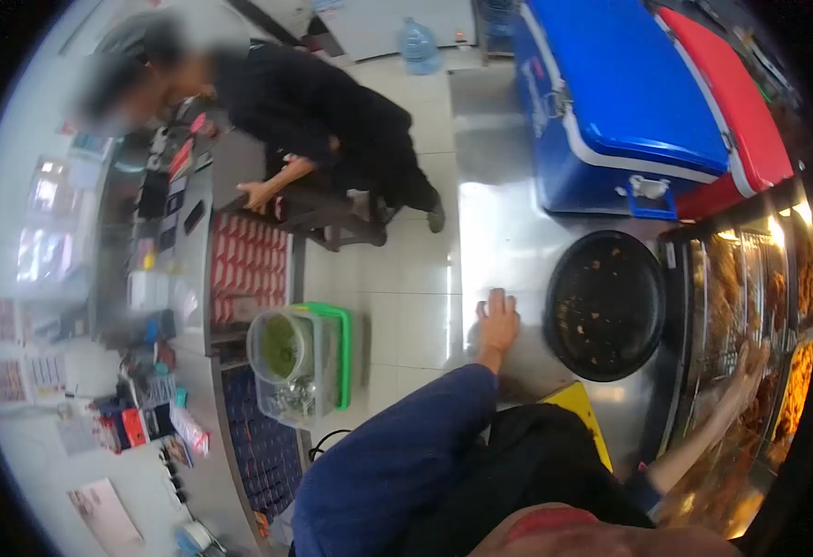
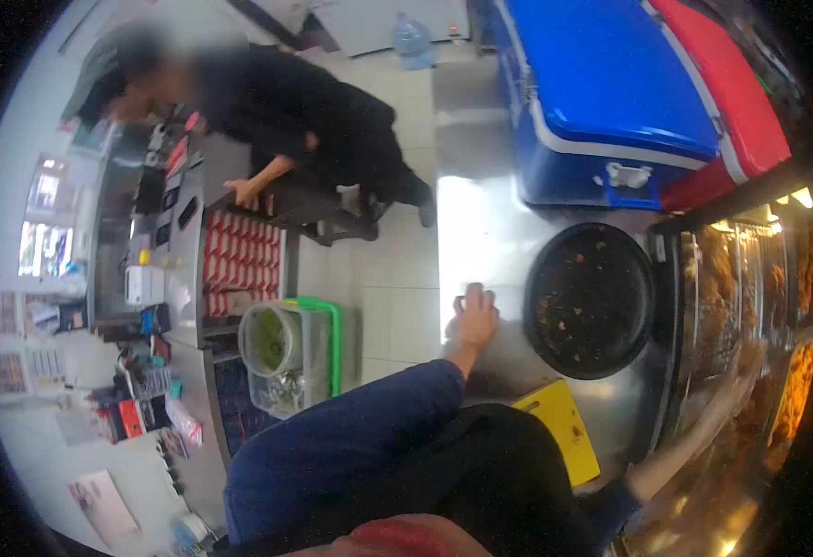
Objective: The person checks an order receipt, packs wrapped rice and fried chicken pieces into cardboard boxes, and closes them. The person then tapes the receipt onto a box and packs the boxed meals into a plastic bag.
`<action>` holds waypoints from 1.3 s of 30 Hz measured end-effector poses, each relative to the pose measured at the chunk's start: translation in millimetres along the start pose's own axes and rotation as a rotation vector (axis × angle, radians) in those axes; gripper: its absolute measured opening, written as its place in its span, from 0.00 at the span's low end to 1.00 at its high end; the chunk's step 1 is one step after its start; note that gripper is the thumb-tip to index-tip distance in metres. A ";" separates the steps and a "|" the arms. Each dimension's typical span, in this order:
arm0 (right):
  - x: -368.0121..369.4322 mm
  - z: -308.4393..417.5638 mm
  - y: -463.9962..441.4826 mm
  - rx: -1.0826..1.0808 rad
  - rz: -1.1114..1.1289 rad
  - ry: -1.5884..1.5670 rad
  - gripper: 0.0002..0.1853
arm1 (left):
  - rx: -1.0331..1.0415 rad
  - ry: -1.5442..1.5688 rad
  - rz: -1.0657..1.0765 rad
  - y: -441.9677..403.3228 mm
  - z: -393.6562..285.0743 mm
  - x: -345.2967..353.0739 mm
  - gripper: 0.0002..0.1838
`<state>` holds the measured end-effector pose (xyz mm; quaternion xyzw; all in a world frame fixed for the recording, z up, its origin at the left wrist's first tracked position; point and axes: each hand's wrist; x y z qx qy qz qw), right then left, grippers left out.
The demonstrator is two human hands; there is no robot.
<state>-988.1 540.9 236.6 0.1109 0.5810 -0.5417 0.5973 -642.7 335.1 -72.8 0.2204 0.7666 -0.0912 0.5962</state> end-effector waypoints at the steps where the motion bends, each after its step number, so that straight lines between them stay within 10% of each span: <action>1: -13.8 18.6 21.0 0.080 0.024 -0.138 0.24 | 0.008 0.064 -0.040 1.7 -0.2 -0.1 0.20; 3: -73.9 126.9 86.1 0.468 0.119 -0.515 0.27 | 0.012 0.050 -0.059 7.3 -2.5 3.9 0.20; 11: -125.8 27.4 403.5 1.036 0.538 -1.632 0.32 | 0.086 0.044 -0.245 11.8 -0.1 3.2 0.20; 23: -306.1 48.5 557.8 1.245 -0.285 -1.533 0.34 | 0.320 0.799 -0.300 149.7 -9.0 -64.0 0.21; 28: -347.4 99.5 605.7 1.155 -0.814 -1.362 0.33 | 0.658 0.947 0.354 258.5 -44.5 -74.2 0.15; 31: -346.7 88.4 638.1 0.964 -1.206 -1.823 0.33 | 0.808 0.696 1.161 294.6 -61.7 -77.2 0.13; 35: -319.7 67.1 686.2 0.641 -1.112 -2.123 0.29 | 1.394 0.013 2.445 329.2 -71.8 -141.0 0.30; 36: -312.6 63.8 703.4 0.660 -1.125 -2.165 0.26 | 1.559 0.007 2.441 331.0 -61.0 -121.5 0.37; 37: -323.3 82.2 700.7 1.172 -1.490 -2.009 0.25 | 1.690 0.029 2.452 334.5 -39.5 -101.7 0.44; 39: -315.8 87.2 723.0 1.049 -1.060 -1.884 0.28 | 1.245 -0.430 2.388 331.6 -54.1 -126.8 0.46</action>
Point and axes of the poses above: each hand's wrist, its own y-axis away from the middle knuckle, its own x-axis out of the palm, z = x × y, and after that the axes turned 2 degrees about -x, right-handed
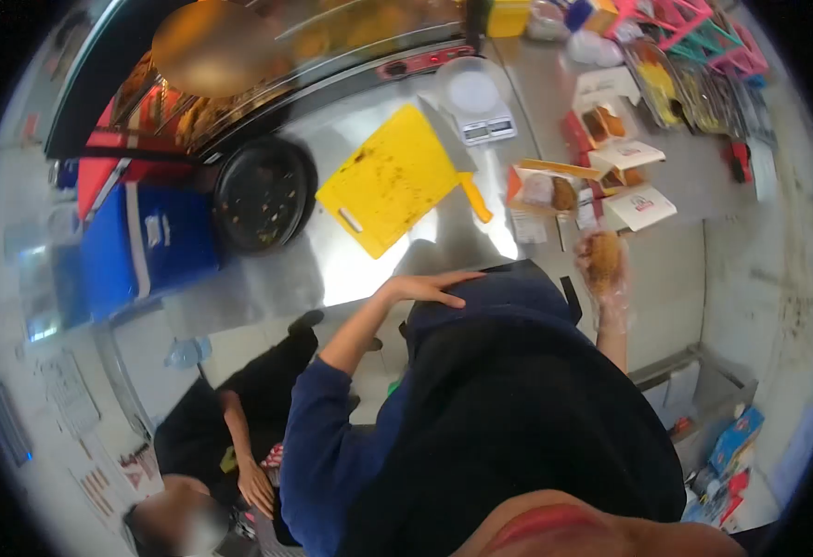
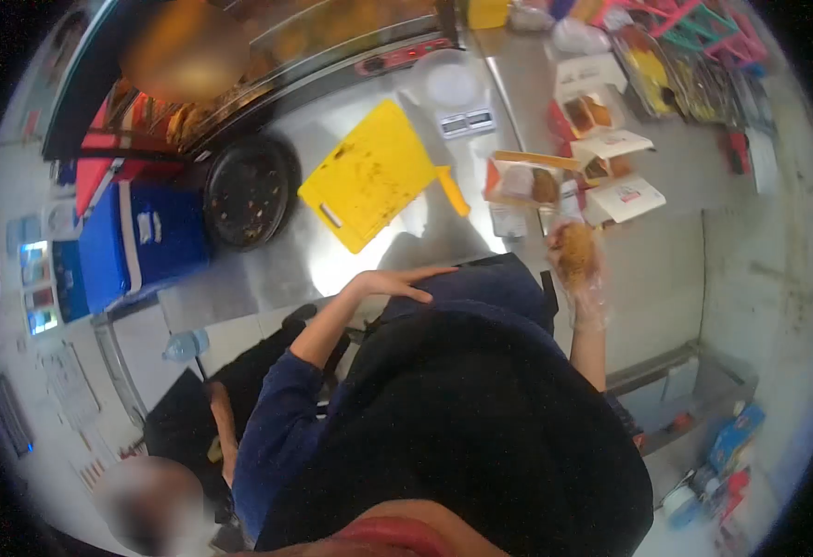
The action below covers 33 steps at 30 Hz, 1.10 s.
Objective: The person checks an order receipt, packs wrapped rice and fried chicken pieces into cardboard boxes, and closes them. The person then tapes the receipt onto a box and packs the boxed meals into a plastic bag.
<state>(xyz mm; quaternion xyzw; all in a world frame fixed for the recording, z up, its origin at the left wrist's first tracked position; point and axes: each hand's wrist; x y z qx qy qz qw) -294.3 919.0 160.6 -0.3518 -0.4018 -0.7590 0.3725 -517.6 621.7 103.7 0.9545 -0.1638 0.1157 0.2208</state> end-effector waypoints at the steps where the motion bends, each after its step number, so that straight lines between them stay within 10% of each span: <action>1: -1.7 4.1 -2.6 0.020 0.108 0.008 0.29 | -0.092 -0.078 -0.068 -2.7 -1.0 -3.7 0.39; 4: 2.8 16.4 -1.1 0.123 0.096 0.176 0.30 | -0.167 -0.189 -0.138 -28.6 48.7 -39.9 0.31; 6: 4.7 26.1 -22.5 0.236 0.102 0.258 0.29 | -0.192 -0.897 -0.561 -59.4 56.7 -57.8 0.27; 10: -23.1 7.2 -85.5 0.418 -0.069 0.767 0.24 | -0.098 -0.814 -0.705 -143.8 1.3 -58.4 0.25; 13: -58.9 -19.0 -144.8 0.076 0.086 1.162 0.20 | -0.162 -0.949 -0.865 -190.5 -12.4 -63.9 0.27; 18: -65.8 -58.9 -207.5 -0.325 -0.320 1.435 0.21 | -0.292 -1.341 -0.994 -217.8 19.1 -68.2 0.12; 28: -48.0 -88.4 -212.2 -0.720 -0.383 2.079 0.34 | -0.087 -0.557 -1.184 -202.6 27.9 -69.1 0.13; 33: -23.0 -79.6 -199.6 -0.491 -0.185 2.033 0.35 | -0.076 -0.331 -1.150 -196.9 42.7 -71.3 0.12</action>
Point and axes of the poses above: each hand's wrist, its own y-axis away from the middle knuckle, its own x-axis out of the palm, z = x × y, and after that the axes turned 2 degrees about -x, right-handed
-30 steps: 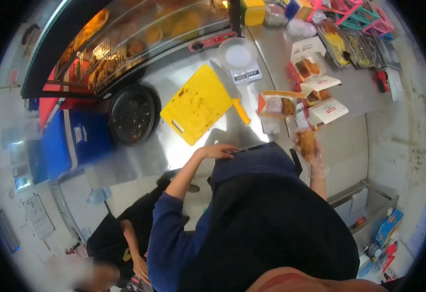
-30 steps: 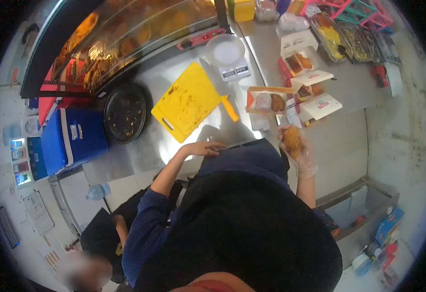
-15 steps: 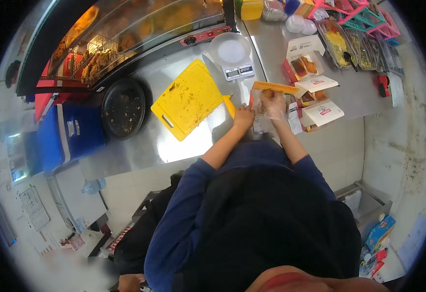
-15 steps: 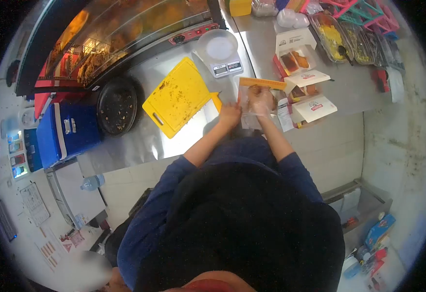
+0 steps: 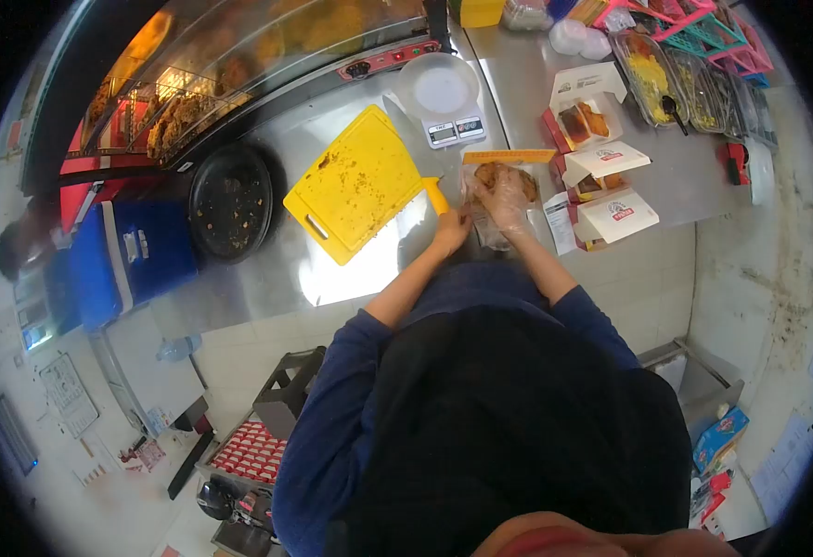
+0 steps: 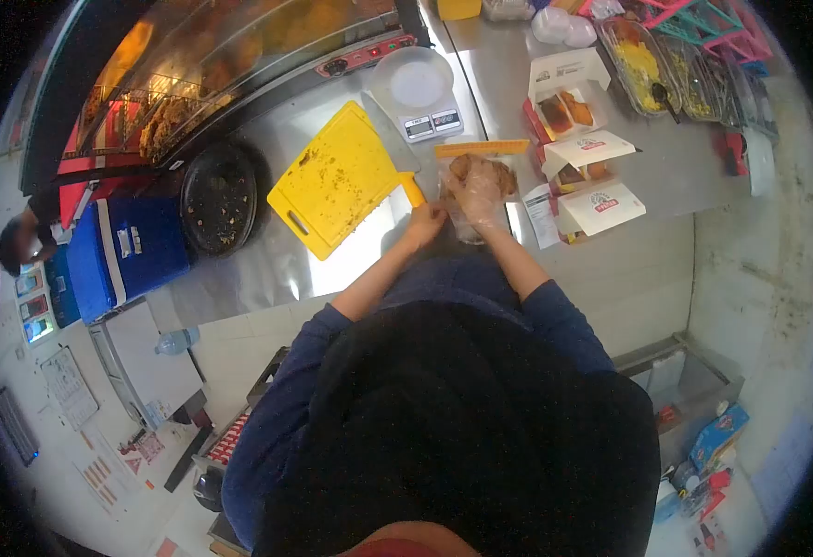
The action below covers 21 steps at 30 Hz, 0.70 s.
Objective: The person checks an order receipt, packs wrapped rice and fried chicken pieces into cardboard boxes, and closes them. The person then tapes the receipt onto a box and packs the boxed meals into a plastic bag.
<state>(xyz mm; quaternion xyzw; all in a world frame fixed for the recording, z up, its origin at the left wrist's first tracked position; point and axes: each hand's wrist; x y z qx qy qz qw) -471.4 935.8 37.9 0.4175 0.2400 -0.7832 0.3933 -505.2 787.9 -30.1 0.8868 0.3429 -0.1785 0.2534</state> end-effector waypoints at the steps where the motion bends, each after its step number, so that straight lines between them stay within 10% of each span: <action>1: -7.2 3.6 1.0 0.005 0.117 -0.060 0.33 | -0.006 0.002 0.006 0.8 -3.0 -4.1 0.12; 10: -11.9 -16.1 -1.6 -0.141 0.155 -0.129 0.29 | 0.241 -0.018 -0.130 6.1 -3.6 -9.6 0.08; 15: -10.2 -9.8 1.9 -0.196 0.147 -0.064 0.29 | -0.195 0.095 -0.205 -11.3 -22.6 -16.3 0.25; 21: -13.0 -17.9 -17.4 -0.154 0.274 -0.082 0.27 | -0.029 -0.098 -0.230 -34.6 -1.4 3.1 0.33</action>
Point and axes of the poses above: each hand's wrist, its own y-axis away from the middle knuckle, its own x-axis out of the palm, z = x × y, and after that the axes turned 2 degrees about -x, right-handed
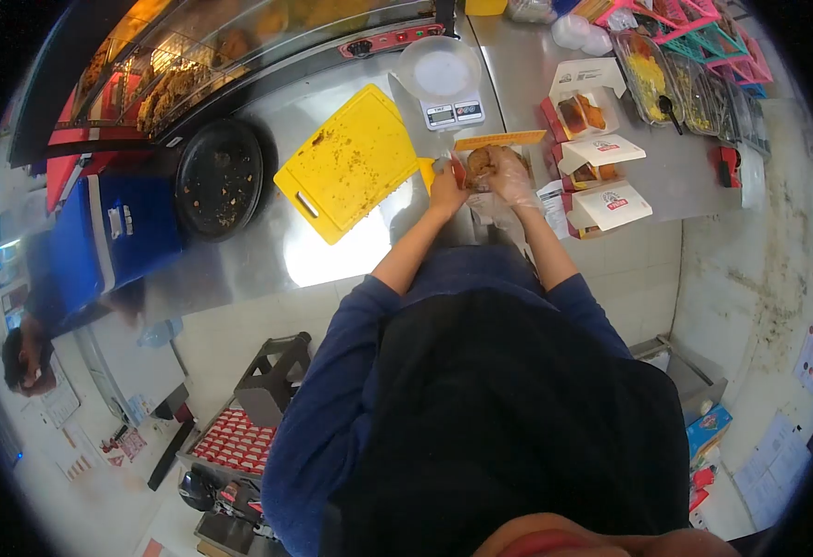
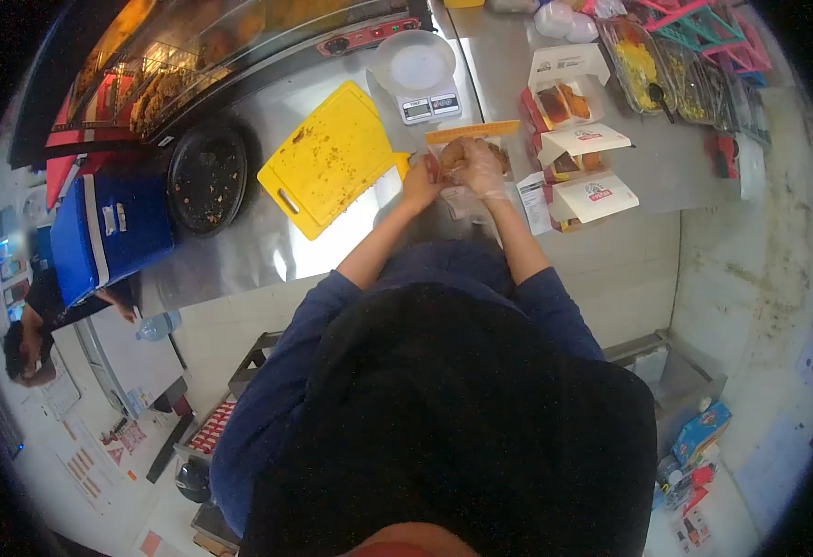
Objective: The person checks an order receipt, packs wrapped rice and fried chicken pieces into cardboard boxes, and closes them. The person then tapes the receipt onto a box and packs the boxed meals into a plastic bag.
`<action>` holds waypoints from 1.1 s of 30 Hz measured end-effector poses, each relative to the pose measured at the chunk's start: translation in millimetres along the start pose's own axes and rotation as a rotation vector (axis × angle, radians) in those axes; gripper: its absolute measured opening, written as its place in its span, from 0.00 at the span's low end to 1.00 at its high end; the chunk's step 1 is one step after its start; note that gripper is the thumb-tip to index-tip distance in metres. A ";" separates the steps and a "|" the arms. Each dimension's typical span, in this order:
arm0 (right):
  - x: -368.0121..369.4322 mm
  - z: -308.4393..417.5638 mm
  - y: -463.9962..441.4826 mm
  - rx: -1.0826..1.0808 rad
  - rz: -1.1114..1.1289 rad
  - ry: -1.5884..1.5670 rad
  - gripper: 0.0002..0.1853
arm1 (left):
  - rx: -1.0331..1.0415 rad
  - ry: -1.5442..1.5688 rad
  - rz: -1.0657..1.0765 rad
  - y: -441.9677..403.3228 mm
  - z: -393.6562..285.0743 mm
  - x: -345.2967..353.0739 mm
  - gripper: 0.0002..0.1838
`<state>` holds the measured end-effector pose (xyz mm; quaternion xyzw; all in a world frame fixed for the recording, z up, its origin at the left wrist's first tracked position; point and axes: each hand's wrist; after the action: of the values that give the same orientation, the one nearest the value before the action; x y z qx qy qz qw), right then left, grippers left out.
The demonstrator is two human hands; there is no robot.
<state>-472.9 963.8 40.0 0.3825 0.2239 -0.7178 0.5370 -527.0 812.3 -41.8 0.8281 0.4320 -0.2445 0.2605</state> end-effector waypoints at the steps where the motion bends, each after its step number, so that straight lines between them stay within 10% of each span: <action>1: -2.7 -10.9 -6.0 0.017 0.037 -0.063 0.24 | 0.002 0.004 -0.005 0.1 3.8 1.0 0.33; 8: -17.7 -21.4 -28.7 -0.240 0.283 -0.020 0.27 | -0.070 0.229 0.111 8.3 -7.8 -28.4 0.41; 14: -24.2 -42.5 -44.8 0.059 0.492 -0.301 0.32 | 0.013 0.337 0.142 2.0 12.1 -24.0 0.45; 18: -46.5 -51.2 -53.5 -0.302 0.818 -0.418 0.38 | -0.006 0.381 0.200 -0.2 15.2 -24.0 0.47; 20: -43.6 -51.7 -56.9 0.268 1.297 -0.975 0.34 | -0.019 0.399 0.204 0.2 14.6 -23.4 0.46; 27: -6.6 -48.3 -55.2 0.042 0.612 -0.864 0.35 | 0.020 0.491 0.257 -2.3 26.6 -18.1 0.47; 33: -13.2 18.3 -16.3 -0.280 0.287 0.203 0.33 | -0.019 0.531 0.252 -1.2 25.4 -18.5 0.47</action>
<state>-492.2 963.6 60.1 0.4024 0.3177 -0.5537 0.6562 -542.0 785.6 -49.3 0.9078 0.3811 0.0191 0.1742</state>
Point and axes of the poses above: each hand's wrist, its own y-axis away from the middle knuckle, its own x-axis out of the palm, z = x × y, and after that the axes turned 2 degrees about -x, right-handed
